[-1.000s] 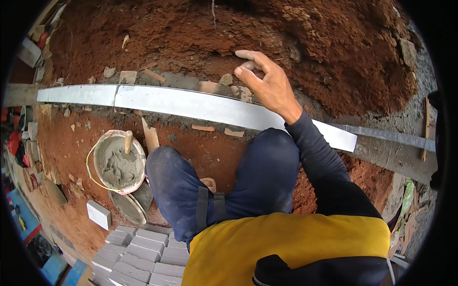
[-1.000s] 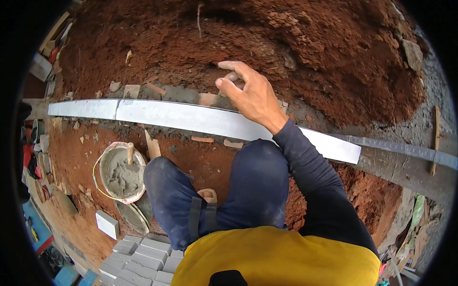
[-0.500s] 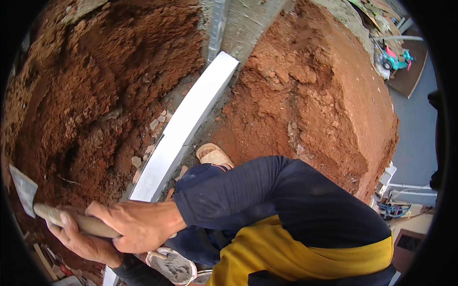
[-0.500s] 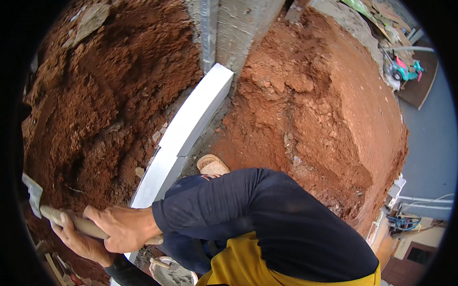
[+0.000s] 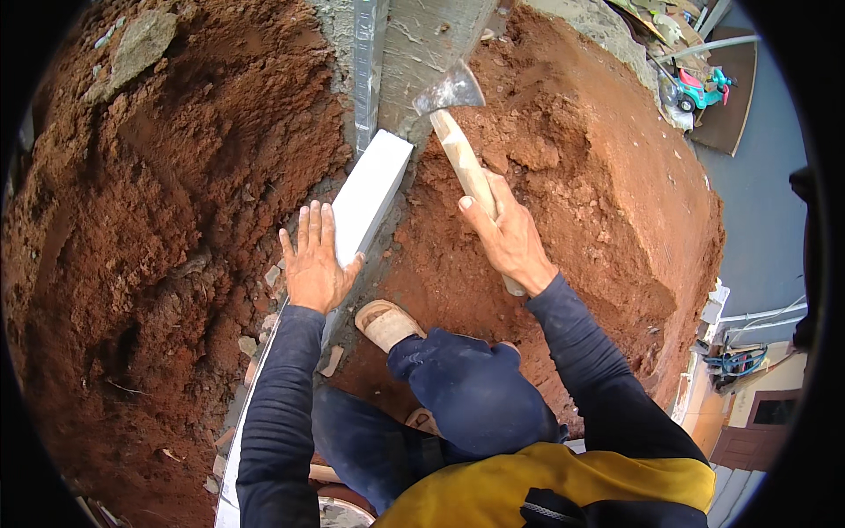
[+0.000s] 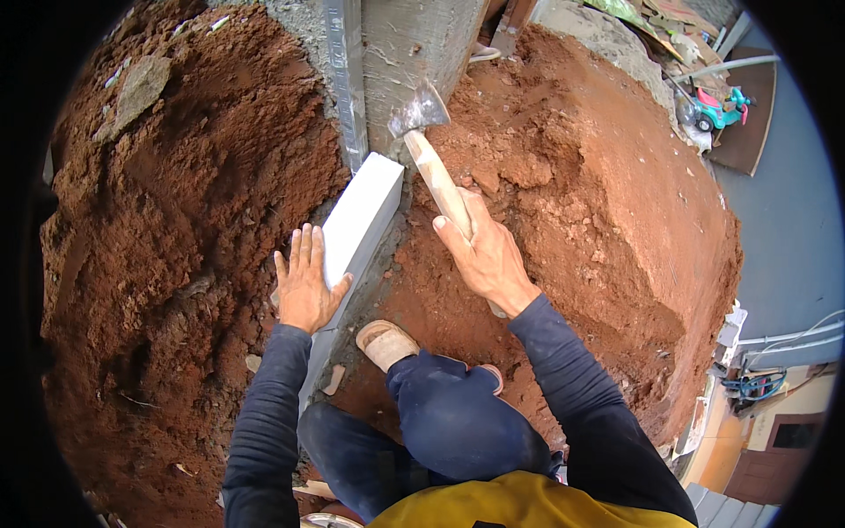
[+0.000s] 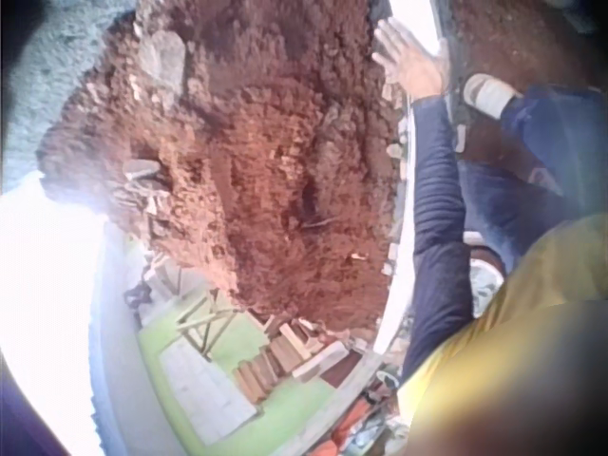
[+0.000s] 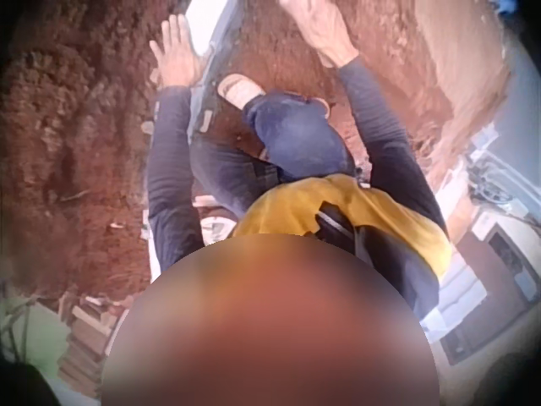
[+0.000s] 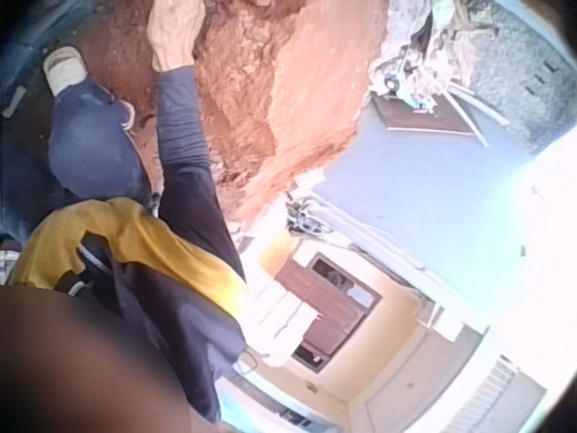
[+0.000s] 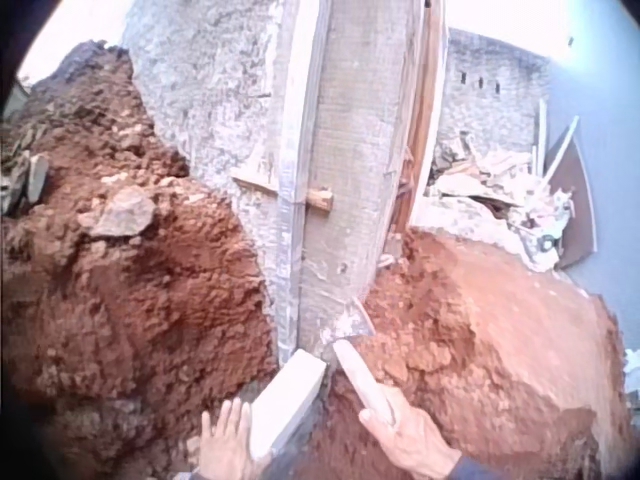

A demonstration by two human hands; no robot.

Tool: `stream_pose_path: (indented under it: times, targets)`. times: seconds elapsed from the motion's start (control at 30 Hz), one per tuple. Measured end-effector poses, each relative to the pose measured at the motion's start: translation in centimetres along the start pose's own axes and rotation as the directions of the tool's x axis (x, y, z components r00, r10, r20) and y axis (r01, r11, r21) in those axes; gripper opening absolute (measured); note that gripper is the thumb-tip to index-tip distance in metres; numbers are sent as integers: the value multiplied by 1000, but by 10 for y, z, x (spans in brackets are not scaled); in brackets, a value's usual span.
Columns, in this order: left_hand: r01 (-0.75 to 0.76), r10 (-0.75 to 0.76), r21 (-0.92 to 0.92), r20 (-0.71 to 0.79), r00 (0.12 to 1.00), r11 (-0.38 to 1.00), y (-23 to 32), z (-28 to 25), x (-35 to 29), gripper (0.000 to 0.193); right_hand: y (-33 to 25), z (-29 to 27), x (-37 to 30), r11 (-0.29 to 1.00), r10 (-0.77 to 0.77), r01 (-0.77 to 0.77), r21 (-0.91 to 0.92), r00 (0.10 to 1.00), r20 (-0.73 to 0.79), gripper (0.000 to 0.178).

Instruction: The person measures a curved trench, cuts a white brick paver with a hand saw, applies mortar with a trowel, and sets the paver into the trench. They tap it into place with a hammer and adjust alignment along the curve.

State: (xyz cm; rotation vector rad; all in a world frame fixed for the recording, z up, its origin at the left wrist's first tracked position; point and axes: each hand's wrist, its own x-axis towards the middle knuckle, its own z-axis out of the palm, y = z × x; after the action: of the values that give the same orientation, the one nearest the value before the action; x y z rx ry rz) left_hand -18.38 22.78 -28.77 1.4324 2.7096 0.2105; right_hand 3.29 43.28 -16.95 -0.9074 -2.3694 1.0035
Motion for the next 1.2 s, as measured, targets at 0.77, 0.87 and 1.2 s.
stream_pose_path:
  times: [0.77, 0.87, 1.2]
  targets:
    - [25, -23, -22, 50, 998, 999, -3, 2, 1, 100, 38, 61, 47, 905, 170, -2, -426, 919, 357, 44]
    - [37, -37, -7, 33, 999, 999, -4, 3, 1, 100, 37, 56, 47, 951, 53, 34, -308, 962, 270, 46]
    - [10, -10, 11, 8, 1000, 1000, -3, 9, 1, 98, 36, 58, 47, 896, 162, 19, -444, 916, 366, 47]
